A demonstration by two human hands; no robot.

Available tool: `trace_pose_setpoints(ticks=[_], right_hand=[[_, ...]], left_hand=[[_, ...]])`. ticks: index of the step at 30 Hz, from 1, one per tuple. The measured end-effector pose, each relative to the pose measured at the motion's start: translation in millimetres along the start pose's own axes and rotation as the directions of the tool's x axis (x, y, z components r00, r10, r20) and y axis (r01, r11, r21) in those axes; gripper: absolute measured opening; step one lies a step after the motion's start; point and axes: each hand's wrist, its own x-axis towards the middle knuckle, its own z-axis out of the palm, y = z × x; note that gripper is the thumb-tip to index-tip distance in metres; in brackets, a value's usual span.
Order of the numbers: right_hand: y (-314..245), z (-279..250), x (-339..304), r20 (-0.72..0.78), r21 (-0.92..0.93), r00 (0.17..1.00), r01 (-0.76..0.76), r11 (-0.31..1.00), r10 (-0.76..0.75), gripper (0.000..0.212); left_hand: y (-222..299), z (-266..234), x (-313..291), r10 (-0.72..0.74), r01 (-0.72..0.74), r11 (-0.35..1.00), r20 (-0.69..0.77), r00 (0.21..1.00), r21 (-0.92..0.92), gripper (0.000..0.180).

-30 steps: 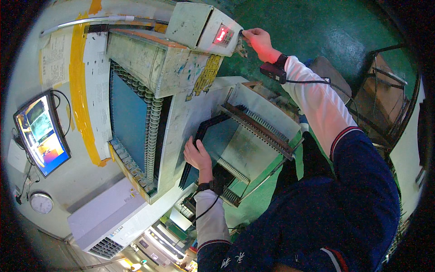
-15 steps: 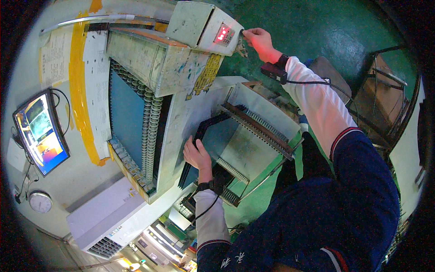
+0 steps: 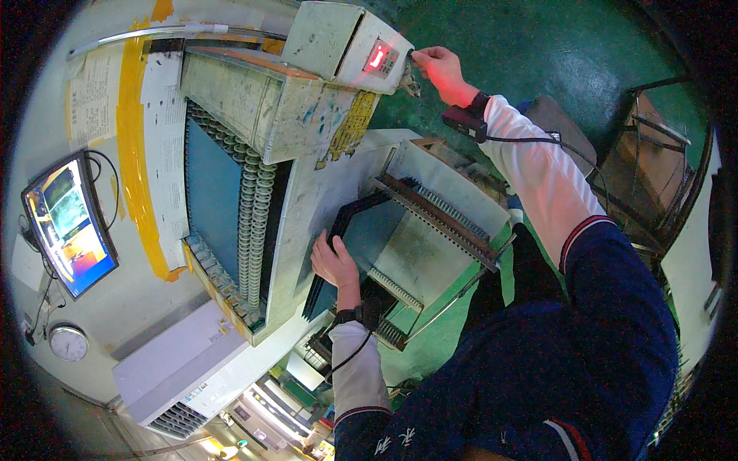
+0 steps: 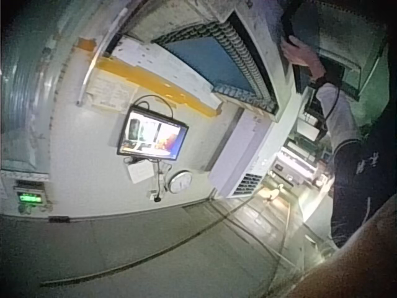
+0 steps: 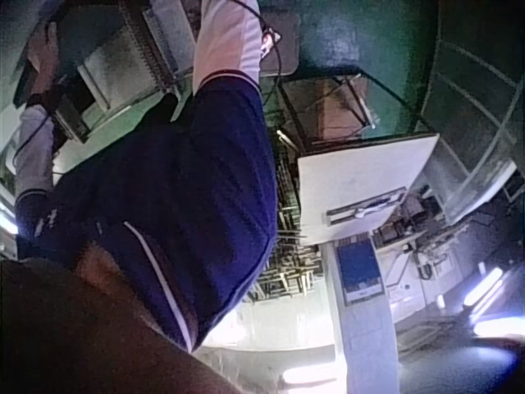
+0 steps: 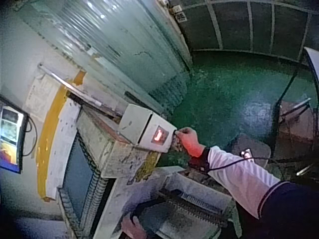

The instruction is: Operating a bending machine to process blue metal sheets.

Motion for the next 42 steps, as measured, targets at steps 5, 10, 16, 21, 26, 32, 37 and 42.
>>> trace_pose_setpoints(ticks=[5,10,16,21,26,32,37,42], right_hand=[[0,1,-1,0.005,-0.002,1.000,0.000,1.000,0.000,0.027],[2,0,0,-0.001,-0.025,1.000,0.028,0.999,-0.028,0.027],[1,0,0,0.005,-0.009,1.000,0.019,1.000,-0.019,0.026],[-3,2,-4,0.000,0.011,1.000,0.011,1.000,-0.011,0.026],[-4,2,-4,-0.002,-0.005,1.000,0.011,1.000,-0.011,0.025],[-5,2,-4,0.002,-0.006,1.000,0.010,1.000,-0.010,0.025],[-4,0,-7,0.021,0.041,1.000,0.013,0.999,-0.014,0.027],[12,-18,-24,0.024,-0.075,1.000,-0.010,0.997,0.012,0.026]], left_hand=[[-3,1,-2,-0.007,0.008,1.000,0.002,1.000,-0.011,0.043],[-3,1,-1,-0.003,0.003,1.000,0.007,1.000,-0.014,0.043],[-2,1,-1,-0.008,0.008,1.000,0.010,1.000,-0.020,0.043],[-2,1,-1,-0.004,0.005,1.000,0.003,1.000,-0.017,0.043],[-4,3,-1,0.005,-0.005,1.000,-0.006,1.000,-0.018,0.044],[-2,1,0,0.002,-0.002,1.000,0.002,1.000,-0.016,0.044],[-2,1,-1,-0.006,0.006,1.000,0.013,1.000,-0.012,0.044],[0,0,-3,0.011,-0.011,1.000,-0.012,1.000,0.006,0.042]])
